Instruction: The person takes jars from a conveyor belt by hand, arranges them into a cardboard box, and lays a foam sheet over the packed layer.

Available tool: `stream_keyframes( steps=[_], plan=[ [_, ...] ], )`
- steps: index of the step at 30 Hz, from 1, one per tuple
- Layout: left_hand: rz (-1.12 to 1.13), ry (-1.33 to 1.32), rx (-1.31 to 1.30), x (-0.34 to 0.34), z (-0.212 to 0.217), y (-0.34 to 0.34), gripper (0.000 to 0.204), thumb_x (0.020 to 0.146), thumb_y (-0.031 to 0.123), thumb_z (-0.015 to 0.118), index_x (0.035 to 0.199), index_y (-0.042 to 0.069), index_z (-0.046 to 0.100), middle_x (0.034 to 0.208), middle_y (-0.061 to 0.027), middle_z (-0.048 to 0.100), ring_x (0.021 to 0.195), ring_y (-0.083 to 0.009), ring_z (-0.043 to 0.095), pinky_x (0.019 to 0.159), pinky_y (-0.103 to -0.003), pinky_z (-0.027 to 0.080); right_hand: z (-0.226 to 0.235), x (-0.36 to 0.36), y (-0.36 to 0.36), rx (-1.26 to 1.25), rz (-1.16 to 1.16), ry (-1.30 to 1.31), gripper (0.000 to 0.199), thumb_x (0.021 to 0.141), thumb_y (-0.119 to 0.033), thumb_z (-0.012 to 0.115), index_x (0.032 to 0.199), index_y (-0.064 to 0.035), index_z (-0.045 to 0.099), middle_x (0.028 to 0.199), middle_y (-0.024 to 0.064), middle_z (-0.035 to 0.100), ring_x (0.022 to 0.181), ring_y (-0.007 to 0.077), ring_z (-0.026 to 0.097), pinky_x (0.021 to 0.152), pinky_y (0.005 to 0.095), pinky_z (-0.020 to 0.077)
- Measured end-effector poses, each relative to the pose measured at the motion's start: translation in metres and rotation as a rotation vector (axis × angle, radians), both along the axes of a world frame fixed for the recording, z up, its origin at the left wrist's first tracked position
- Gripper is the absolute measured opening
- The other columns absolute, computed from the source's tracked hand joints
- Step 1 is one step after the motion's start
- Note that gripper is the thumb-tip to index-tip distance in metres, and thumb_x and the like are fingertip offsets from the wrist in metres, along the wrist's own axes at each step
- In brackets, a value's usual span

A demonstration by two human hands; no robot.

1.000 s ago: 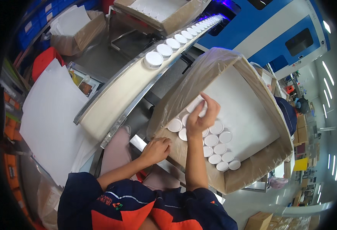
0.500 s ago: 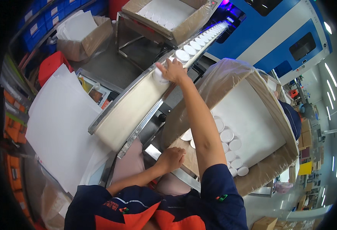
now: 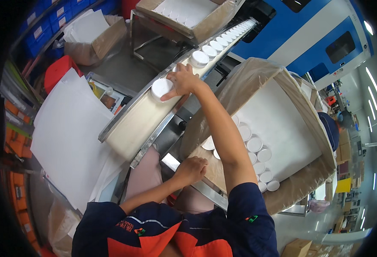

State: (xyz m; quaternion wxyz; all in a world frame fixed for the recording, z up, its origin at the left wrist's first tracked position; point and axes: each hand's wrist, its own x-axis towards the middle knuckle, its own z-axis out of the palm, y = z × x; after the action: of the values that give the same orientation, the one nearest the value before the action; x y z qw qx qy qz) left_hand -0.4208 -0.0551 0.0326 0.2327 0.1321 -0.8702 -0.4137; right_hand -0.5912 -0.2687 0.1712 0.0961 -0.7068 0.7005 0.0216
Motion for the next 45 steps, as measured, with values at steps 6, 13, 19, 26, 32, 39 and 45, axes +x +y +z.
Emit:
stream_keyframes(
  steps=[6, 13, 19, 26, 32, 39, 45],
  plan=[
    [0.017, -0.028, -0.034, 0.002, 0.001, -0.001, 0.014, 0.088, 0.013, 0.054, 0.087, 0.000, 0.059, 0.085, -0.0190, 0.067, 0.087, -0.0358, 0.066, 0.080, -0.047, 0.054, 0.005, 0.008, -0.005, 0.009, 0.133, 0.026, 0.101, 0.053, -0.082, 0.076, 0.128, -0.0142, 0.069, 0.132, 0.0273, 0.058, 0.139, 0.0450, 0.033, 0.112, 0.0531, 0.0283],
    [0.045, -0.079, -0.058, 0.003, 0.003, 0.003, 0.013, 0.088, 0.013, 0.055, 0.087, 0.001, 0.060, 0.086, -0.0189, 0.067, 0.089, -0.0357, 0.066, 0.082, -0.049, 0.052, -0.002, 0.029, 0.033, -0.275, -0.005, -0.198, 0.094, 0.048, -0.065, 0.090, 0.125, -0.0144, 0.071, 0.149, 0.0270, 0.040, 0.141, 0.0468, 0.030, 0.116, 0.0541, 0.0276],
    [0.041, -0.054, -0.017, -0.002, 0.003, 0.002, 0.013, 0.088, 0.017, 0.059, 0.089, 0.004, 0.061, 0.086, -0.0172, 0.067, 0.086, -0.0369, 0.066, 0.077, -0.050, 0.052, 0.016, 0.048, 0.152, -1.182, 0.103, -0.521, 0.100, 0.040, -0.064, 0.095, 0.122, -0.0133, 0.069, 0.159, 0.0295, 0.019, 0.145, 0.0486, 0.025, 0.115, 0.0581, 0.0295],
    [0.073, -0.202, -0.070, 0.000, 0.011, -0.001, 0.016, 0.087, 0.016, 0.059, 0.088, 0.001, 0.065, 0.088, -0.0210, 0.066, 0.088, -0.0395, 0.065, 0.082, -0.052, 0.052, 0.006, 0.053, 0.243, -1.421, -0.131, -0.380, 0.107, 0.039, -0.070, 0.093, 0.125, -0.0142, 0.064, 0.159, 0.0328, 0.015, 0.146, 0.0494, 0.024, 0.116, 0.0578, 0.0254],
    [0.082, -0.130, -0.081, 0.001, 0.016, 0.005, 0.009, 0.086, 0.011, 0.062, 0.087, 0.001, 0.063, 0.086, -0.0179, 0.066, 0.087, -0.0385, 0.065, 0.079, -0.050, 0.052, -0.007, 0.042, 0.282, -1.449, -0.280, -0.234, 0.109, 0.050, -0.077, 0.086, 0.131, -0.0100, 0.059, 0.159, 0.0334, 0.016, 0.141, 0.0483, 0.033, 0.112, 0.0571, 0.0328],
    [0.100, -0.088, -0.107, -0.001, 0.017, 0.005, 0.008, 0.086, 0.010, 0.063, 0.088, 0.003, 0.063, 0.084, -0.0164, 0.067, 0.085, -0.0378, 0.066, 0.076, -0.049, 0.052, -0.022, 0.034, 0.311, -1.453, -0.376, -0.365, 0.121, 0.046, -0.080, 0.085, 0.136, -0.0063, 0.054, 0.161, 0.0310, 0.015, 0.141, 0.0439, 0.035, 0.110, 0.0539, 0.0374],
    [0.084, -0.127, -0.064, -0.003, 0.004, 0.004, 0.010, 0.086, 0.012, 0.063, 0.091, 0.003, 0.065, 0.087, -0.0158, 0.069, 0.084, -0.0365, 0.066, 0.075, -0.048, 0.052, -0.050, 0.006, 0.344, -1.491, -0.645, -0.744, 0.105, 0.050, -0.054, 0.097, 0.134, -0.0068, 0.058, 0.159, 0.0273, 0.020, 0.141, 0.0428, 0.034, 0.111, 0.0495, 0.0387]
  ],
)
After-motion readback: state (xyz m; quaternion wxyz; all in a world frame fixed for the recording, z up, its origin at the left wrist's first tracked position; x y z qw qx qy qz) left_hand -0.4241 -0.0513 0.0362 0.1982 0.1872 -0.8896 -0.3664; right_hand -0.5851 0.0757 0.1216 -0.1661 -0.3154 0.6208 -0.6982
